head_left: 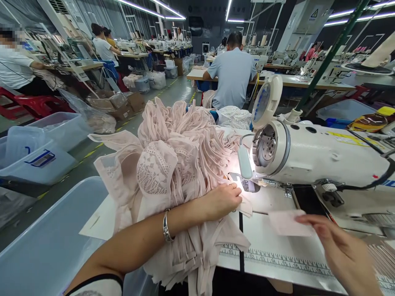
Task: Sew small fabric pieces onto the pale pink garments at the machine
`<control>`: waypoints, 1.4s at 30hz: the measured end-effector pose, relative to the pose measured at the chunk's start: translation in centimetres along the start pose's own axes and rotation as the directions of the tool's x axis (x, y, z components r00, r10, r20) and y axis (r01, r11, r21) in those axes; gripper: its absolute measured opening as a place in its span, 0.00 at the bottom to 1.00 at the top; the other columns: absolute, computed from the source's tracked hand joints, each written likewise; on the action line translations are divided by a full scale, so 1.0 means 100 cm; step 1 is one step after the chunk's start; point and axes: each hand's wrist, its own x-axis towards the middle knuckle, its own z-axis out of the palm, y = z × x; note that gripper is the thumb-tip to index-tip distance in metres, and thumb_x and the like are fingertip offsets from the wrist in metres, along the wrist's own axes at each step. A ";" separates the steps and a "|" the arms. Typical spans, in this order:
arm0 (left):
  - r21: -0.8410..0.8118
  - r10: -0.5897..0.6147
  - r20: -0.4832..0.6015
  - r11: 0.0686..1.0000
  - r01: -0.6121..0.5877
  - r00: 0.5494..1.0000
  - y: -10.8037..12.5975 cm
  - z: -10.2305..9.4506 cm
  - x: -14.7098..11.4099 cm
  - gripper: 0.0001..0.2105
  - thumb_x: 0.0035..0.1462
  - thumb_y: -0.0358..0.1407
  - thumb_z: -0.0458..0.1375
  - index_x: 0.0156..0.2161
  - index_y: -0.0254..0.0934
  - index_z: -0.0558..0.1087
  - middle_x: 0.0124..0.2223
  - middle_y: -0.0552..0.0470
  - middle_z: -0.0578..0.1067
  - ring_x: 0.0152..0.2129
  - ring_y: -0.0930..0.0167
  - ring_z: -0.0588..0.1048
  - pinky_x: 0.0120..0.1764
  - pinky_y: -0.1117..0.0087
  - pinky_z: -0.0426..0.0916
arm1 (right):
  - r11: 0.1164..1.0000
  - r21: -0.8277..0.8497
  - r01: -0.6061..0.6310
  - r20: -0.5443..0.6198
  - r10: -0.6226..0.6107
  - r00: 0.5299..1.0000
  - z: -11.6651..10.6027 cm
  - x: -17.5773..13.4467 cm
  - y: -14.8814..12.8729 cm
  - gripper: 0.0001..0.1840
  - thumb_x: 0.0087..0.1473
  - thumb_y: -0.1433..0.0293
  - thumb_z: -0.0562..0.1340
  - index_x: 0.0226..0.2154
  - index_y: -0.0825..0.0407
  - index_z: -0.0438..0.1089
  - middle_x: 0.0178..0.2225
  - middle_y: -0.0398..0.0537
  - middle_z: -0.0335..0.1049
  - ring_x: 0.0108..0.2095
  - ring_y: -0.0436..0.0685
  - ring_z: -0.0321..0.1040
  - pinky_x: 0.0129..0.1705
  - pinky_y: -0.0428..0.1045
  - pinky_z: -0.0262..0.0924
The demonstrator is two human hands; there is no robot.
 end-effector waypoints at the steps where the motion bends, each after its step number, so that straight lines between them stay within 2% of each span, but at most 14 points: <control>1: 0.005 0.017 0.002 1.000 -0.017 1.000 -0.001 0.000 -0.001 0.08 0.64 0.22 0.56 0.34 0.32 0.74 0.37 0.50 0.74 0.35 0.69 0.70 0.37 0.68 0.64 | 0.998 0.058 0.024 0.126 -0.031 0.991 0.008 0.017 -0.022 0.23 0.66 0.52 0.53 0.38 0.45 0.78 0.41 0.48 0.81 0.41 0.61 0.77 0.40 0.50 0.70; 3: 0.010 0.051 0.004 0.999 -0.051 0.999 -0.001 -0.001 -0.002 0.09 0.63 0.21 0.56 0.34 0.32 0.74 0.37 0.49 0.74 0.34 0.69 0.69 0.37 0.68 0.64 | 0.996 0.084 0.040 0.193 -0.056 0.980 0.022 0.045 -0.054 0.23 0.63 0.49 0.54 0.32 0.45 0.76 0.34 0.47 0.80 0.35 0.59 0.76 0.31 0.49 0.68; 5: 0.016 0.071 0.005 0.997 -0.071 0.997 -0.002 -0.003 -0.002 0.09 0.64 0.22 0.55 0.33 0.32 0.74 0.36 0.49 0.74 0.34 0.69 0.69 0.36 0.68 0.64 | 0.999 0.004 0.046 0.152 -0.046 0.987 0.035 0.063 -0.063 0.19 0.60 0.51 0.57 0.30 0.46 0.74 0.31 0.46 0.78 0.28 0.57 0.72 0.28 0.50 0.66; 7: 0.031 0.078 0.014 0.996 -0.079 0.997 -0.001 -0.006 -0.001 0.09 0.65 0.22 0.55 0.33 0.32 0.74 0.35 0.49 0.74 0.33 0.69 0.68 0.35 0.68 0.64 | 0.987 -0.097 0.127 0.112 -0.116 0.987 0.047 0.073 -0.056 0.16 0.60 0.56 0.56 0.30 0.46 0.72 0.31 0.47 0.77 0.29 0.58 0.71 0.33 0.52 0.67; 9: 0.057 0.081 0.034 0.995 -0.083 0.996 0.001 -0.008 -0.001 0.09 0.64 0.22 0.56 0.33 0.32 0.74 0.35 0.48 0.74 0.32 0.69 0.69 0.33 0.68 0.63 | 0.942 -0.217 0.257 0.056 -0.251 0.966 0.057 0.075 -0.045 0.14 0.61 0.60 0.55 0.31 0.47 0.71 0.33 0.51 0.76 0.36 0.63 0.72 0.40 0.57 0.68; 11: 0.079 0.085 0.050 0.993 -0.089 0.995 0.002 -0.008 -0.001 0.09 0.64 0.22 0.56 0.33 0.32 0.75 0.35 0.48 0.74 0.33 0.68 0.70 0.32 0.67 0.63 | 0.869 -0.342 0.356 -0.022 -0.386 0.922 0.065 0.073 -0.042 0.13 0.63 0.63 0.54 0.34 0.49 0.72 0.34 0.55 0.75 0.40 0.67 0.71 0.42 0.61 0.67; 13: 0.089 0.089 0.045 0.992 -0.092 0.995 0.003 -0.007 -0.001 0.08 0.64 0.23 0.56 0.33 0.31 0.75 0.36 0.47 0.75 0.34 0.68 0.71 0.33 0.67 0.64 | 0.806 -0.378 0.455 -0.046 -0.508 0.860 0.070 0.067 -0.052 0.12 0.64 0.65 0.55 0.40 0.51 0.72 0.37 0.57 0.75 0.41 0.67 0.70 0.42 0.61 0.66; 15: 0.085 0.088 0.022 0.992 -0.089 0.996 0.003 -0.005 -0.001 0.09 0.65 0.23 0.56 0.34 0.31 0.75 0.36 0.48 0.75 0.33 0.68 0.71 0.33 0.67 0.64 | 0.754 -0.283 0.593 0.037 -0.609 0.792 0.074 0.059 -0.070 0.09 0.66 0.67 0.55 0.43 0.51 0.70 0.40 0.56 0.75 0.40 0.63 0.70 0.40 0.57 0.66; 17: 0.079 0.087 -0.006 0.993 -0.086 0.996 0.003 -0.003 -0.002 0.09 0.67 0.24 0.54 0.35 0.31 0.75 0.35 0.48 0.74 0.33 0.68 0.71 0.34 0.67 0.64 | 0.718 -0.184 0.672 0.150 -0.655 0.741 0.078 0.053 -0.087 0.06 0.67 0.70 0.55 0.39 0.51 0.67 0.37 0.51 0.74 0.36 0.58 0.70 0.37 0.53 0.65; 21: 0.070 0.094 -0.039 0.993 -0.091 0.995 0.000 -0.002 -0.002 0.10 0.67 0.25 0.53 0.36 0.31 0.75 0.35 0.49 0.74 0.33 0.68 0.70 0.35 0.67 0.65 | 0.687 -0.210 0.696 0.164 -0.677 0.718 0.082 0.051 -0.100 0.09 0.68 0.74 0.53 0.36 0.50 0.65 0.32 0.46 0.72 0.32 0.56 0.68 0.35 0.51 0.62; 27: 0.077 0.097 -0.051 0.993 -0.092 0.994 -0.002 -0.001 -0.003 0.11 0.69 0.26 0.52 0.36 0.31 0.76 0.36 0.49 0.75 0.34 0.68 0.70 0.36 0.66 0.65 | 0.688 -0.203 0.696 0.138 -0.684 0.716 0.079 0.055 -0.093 0.07 0.67 0.74 0.55 0.36 0.50 0.64 0.32 0.44 0.71 0.32 0.55 0.66 0.38 0.50 0.60; 35: 0.064 0.094 -0.070 0.994 -0.089 0.993 -0.003 0.001 -0.002 0.13 0.70 0.27 0.52 0.35 0.31 0.75 0.36 0.50 0.75 0.34 0.69 0.71 0.37 0.66 0.64 | 0.652 -0.241 0.719 0.091 -0.722 0.686 0.078 0.055 -0.100 0.10 0.67 0.75 0.54 0.33 0.50 0.65 0.27 0.43 0.66 0.30 0.55 0.61 0.37 0.50 0.60; 39: 0.055 0.093 -0.050 0.994 -0.091 0.994 -0.003 0.000 -0.002 0.12 0.70 0.27 0.52 0.35 0.31 0.75 0.36 0.49 0.75 0.34 0.69 0.70 0.37 0.66 0.64 | 0.583 -0.302 0.754 0.104 -0.766 0.634 0.078 0.055 -0.100 0.10 0.64 0.80 0.55 0.35 0.52 0.67 0.27 0.43 0.66 0.32 0.56 0.63 0.45 0.52 0.63; 42: 0.054 0.096 -0.040 0.994 -0.093 0.995 -0.002 -0.002 -0.003 0.10 0.69 0.26 0.53 0.36 0.31 0.75 0.36 0.49 0.74 0.33 0.69 0.69 0.36 0.67 0.63 | 0.557 -0.322 0.766 0.112 -0.781 0.615 0.078 0.054 -0.100 0.13 0.63 0.83 0.54 0.37 0.52 0.69 0.27 0.43 0.68 0.31 0.56 0.65 0.49 0.54 0.63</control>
